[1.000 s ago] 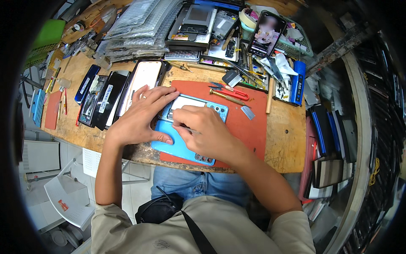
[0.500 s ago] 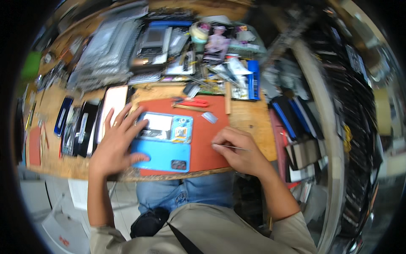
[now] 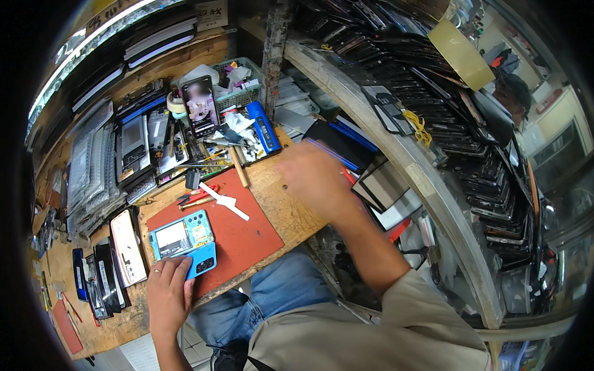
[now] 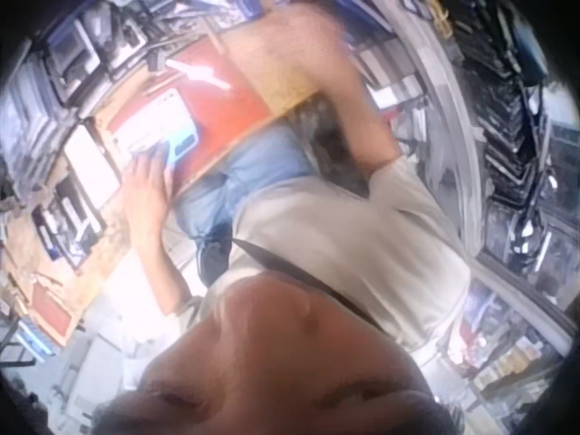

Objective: The person disassembles a light blue smartphone, removes the back cover and battery, and handles several other phones and parts on a cluttered workbench. They use a metal prying tool and a screwdriver to open the device and separate components.

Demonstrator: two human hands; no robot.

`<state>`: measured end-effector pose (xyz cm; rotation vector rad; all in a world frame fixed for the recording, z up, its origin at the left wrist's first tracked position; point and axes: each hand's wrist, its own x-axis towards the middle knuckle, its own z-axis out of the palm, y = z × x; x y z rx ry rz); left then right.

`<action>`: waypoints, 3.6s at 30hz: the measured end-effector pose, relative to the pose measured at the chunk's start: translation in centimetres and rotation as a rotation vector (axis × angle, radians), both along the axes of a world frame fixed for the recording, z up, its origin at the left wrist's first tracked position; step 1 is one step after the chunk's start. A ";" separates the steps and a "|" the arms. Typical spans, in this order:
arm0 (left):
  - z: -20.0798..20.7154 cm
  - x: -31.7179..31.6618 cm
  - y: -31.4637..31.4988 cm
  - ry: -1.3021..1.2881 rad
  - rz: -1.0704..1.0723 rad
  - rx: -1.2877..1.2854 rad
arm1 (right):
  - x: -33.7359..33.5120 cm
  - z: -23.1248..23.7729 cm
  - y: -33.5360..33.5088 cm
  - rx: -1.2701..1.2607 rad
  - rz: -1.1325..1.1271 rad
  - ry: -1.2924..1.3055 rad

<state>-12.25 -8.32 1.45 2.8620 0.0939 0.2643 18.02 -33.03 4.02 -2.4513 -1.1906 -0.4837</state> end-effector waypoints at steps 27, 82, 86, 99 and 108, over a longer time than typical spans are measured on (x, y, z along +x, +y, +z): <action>-2.8 -0.3 -0.9 -0.224 0.080 -0.102 | -9.4 -0.2 17.7 0.111 0.794 0.038; 0.4 0.0 -0.7 -0.487 0.486 -1.424 | -2.3 -3.4 17.1 -0.159 0.827 0.110; -0.1 -0.7 -1.7 -0.391 0.544 -1.842 | -1.8 -1.2 15.0 0.014 0.945 0.118; 1.7 0.1 -4.1 -0.041 0.482 -0.816 | -4.5 -1.4 10.7 0.146 0.677 0.498; -2.8 5.5 -2.2 -0.395 0.116 -0.597 | -7.0 -0.5 9.0 0.192 0.635 0.538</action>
